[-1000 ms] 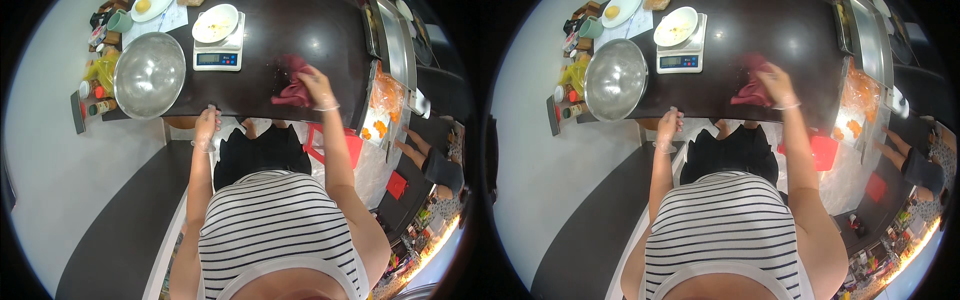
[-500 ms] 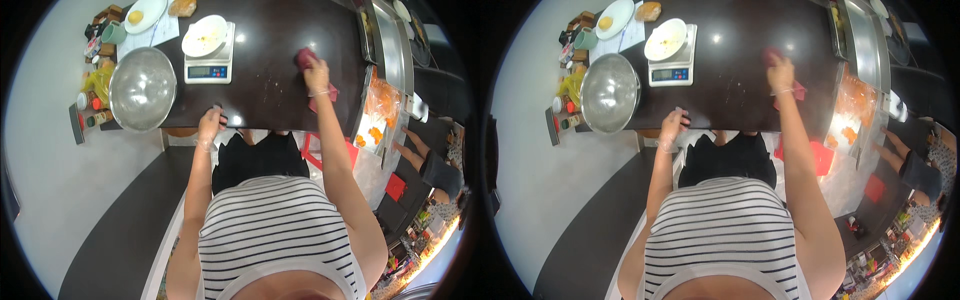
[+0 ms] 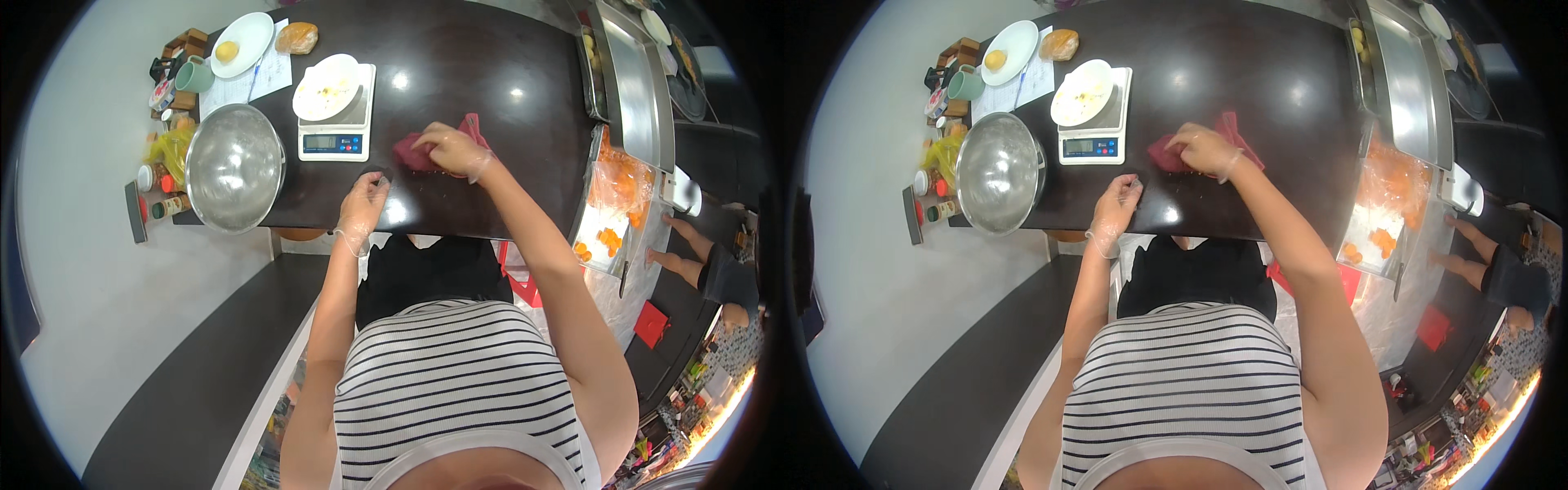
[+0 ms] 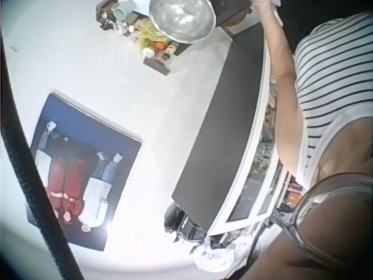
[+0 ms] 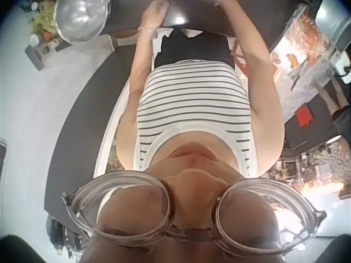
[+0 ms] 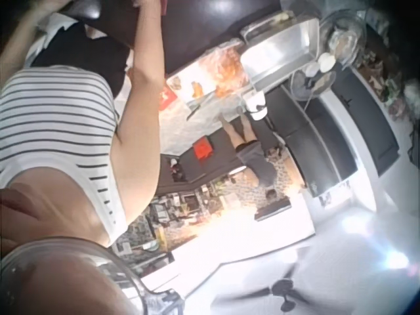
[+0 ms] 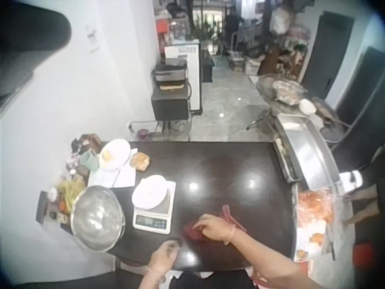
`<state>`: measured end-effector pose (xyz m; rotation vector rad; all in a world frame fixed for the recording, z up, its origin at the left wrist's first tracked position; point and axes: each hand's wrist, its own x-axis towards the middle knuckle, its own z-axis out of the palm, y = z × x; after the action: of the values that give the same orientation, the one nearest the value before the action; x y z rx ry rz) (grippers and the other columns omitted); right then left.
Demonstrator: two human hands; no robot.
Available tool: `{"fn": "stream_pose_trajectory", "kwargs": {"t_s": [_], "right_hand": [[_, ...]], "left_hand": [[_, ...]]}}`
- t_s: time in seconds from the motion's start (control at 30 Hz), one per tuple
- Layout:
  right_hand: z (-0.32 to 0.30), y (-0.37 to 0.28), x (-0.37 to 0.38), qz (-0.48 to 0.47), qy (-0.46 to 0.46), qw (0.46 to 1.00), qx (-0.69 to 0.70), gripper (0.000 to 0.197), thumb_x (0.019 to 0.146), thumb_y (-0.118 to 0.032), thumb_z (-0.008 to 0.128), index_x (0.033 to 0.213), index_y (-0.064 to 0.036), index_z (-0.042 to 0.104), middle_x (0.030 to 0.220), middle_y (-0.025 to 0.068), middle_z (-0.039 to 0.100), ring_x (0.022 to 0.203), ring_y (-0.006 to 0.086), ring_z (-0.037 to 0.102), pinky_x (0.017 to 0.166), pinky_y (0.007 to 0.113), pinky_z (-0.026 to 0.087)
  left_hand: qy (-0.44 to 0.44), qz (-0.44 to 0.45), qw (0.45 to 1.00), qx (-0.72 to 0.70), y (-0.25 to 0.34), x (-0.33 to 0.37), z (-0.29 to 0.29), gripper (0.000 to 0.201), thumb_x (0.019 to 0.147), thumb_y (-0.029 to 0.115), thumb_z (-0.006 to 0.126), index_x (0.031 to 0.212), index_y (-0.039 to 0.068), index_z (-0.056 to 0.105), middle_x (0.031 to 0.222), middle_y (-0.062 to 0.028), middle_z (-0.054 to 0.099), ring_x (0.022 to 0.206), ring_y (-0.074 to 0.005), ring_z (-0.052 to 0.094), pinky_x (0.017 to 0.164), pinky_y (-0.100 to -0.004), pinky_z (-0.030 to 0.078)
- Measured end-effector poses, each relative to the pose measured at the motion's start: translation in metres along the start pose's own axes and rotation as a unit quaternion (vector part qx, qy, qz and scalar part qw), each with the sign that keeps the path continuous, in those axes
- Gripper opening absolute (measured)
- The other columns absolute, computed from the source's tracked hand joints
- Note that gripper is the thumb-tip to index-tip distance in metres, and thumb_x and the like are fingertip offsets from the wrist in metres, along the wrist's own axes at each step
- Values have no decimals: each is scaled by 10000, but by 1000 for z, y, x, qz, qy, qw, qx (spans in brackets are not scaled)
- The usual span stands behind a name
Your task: The person cleans a workspace with a cloth, stirs ingredients in a bowl with a spatula, and then empties the contents of several plastic bags into a larger bowl.
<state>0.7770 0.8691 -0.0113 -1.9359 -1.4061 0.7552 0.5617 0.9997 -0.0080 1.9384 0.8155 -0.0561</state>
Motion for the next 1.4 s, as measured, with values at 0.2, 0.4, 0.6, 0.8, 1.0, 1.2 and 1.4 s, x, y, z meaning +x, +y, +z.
{"fn": "stream_pose_trajectory", "kwargs": {"t_s": [0.2, 0.4, 0.6, 0.8, 1.0, 1.2, 1.4], "right_hand": [[-91, 49, -59, 253, 128, 931, 232, 474, 784, -131, 444, 1255, -105, 488, 1181, 151, 542, 986, 260, 580, 883, 339, 441], [-54, 71, -101, 355, 220, 840, -347, 571, 777, -342, 598, 1306, -180, 457, 1334, 185, 408, 1111, 398, 480, 906, 460, 427], [-24, 32, -49, 440, 275, 801, -300, 396, 778, -232, 591, 1162, -146, 551, 1187, 166, 508, 1024, 380, 523, 847, 445, 461], [2, 43, -80, 343, 295, 840, -301, 305, 769, -145, 548, 1072, -124, 572, 1060, 162, 552, 946, 360, 554, 800, 446, 470], [30, -9, -69, 342, 294, 880, -150, 285, 770, -103, 495, 1034, -94, 600, 1059, 160, 569, 1005, 333, 555, 855, 425, 450], [35, -2, -76, 354, 259, 898, 25, 345, 810, -112, 459, 1125, -131, 598, 1159, 137, 554, 1037, 335, 548, 900, 392, 434], [35, -5, -49, 331, 189, 924, 28, 357, 816, -130, 438, 1138, -108, 591, 1139, 160, 579, 1067, 340, 536, 908, 405, 423]], "left_hand": [[-51, -17, 998, 29, 34, 13, -16, 366, 883, 301, 538, 1141, 42, 556, 887, -123, 642, 789, -203, 626, 747, -310, 473], [-75, -61, 991, 96, 22, -9, -15, 387, 879, 325, 498, 1122, 32, 565, 966, -176, 641, 912, -306, 618, 813, -381, 458], [-75, -103, 990, 64, 13, -31, -17, 362, 895, 326, 473, 1062, 22, 578, 982, -181, 638, 916, -327, 608, 818, -392, 451], [-40, -52, 994, 92, -5, -47, -24, 339, 888, 327, 479, 1021, 41, 603, 988, -192, 629, 939, -368, 585, 821, -415, 444], [-58, -60, 995, 54, -61, -48, -17, 372, 898, 376, 466, 1043, 67, 616, 953, -192, 639, 941, -367, 598, 800, -409, 460], [-131, -70, 987, 55, -28, -36, -21, 423, 915, 393, 473, 1038, 4, 586, 737, -77, 632, 589, -137, 577, 603, -279, 463], [-119, -70, 989, 54, -11, -19, -31, 400, 913, 372, 480, 1052, 14, 591, 753, -84, 613, 612, -139, 559, 593, -277, 451]]}}
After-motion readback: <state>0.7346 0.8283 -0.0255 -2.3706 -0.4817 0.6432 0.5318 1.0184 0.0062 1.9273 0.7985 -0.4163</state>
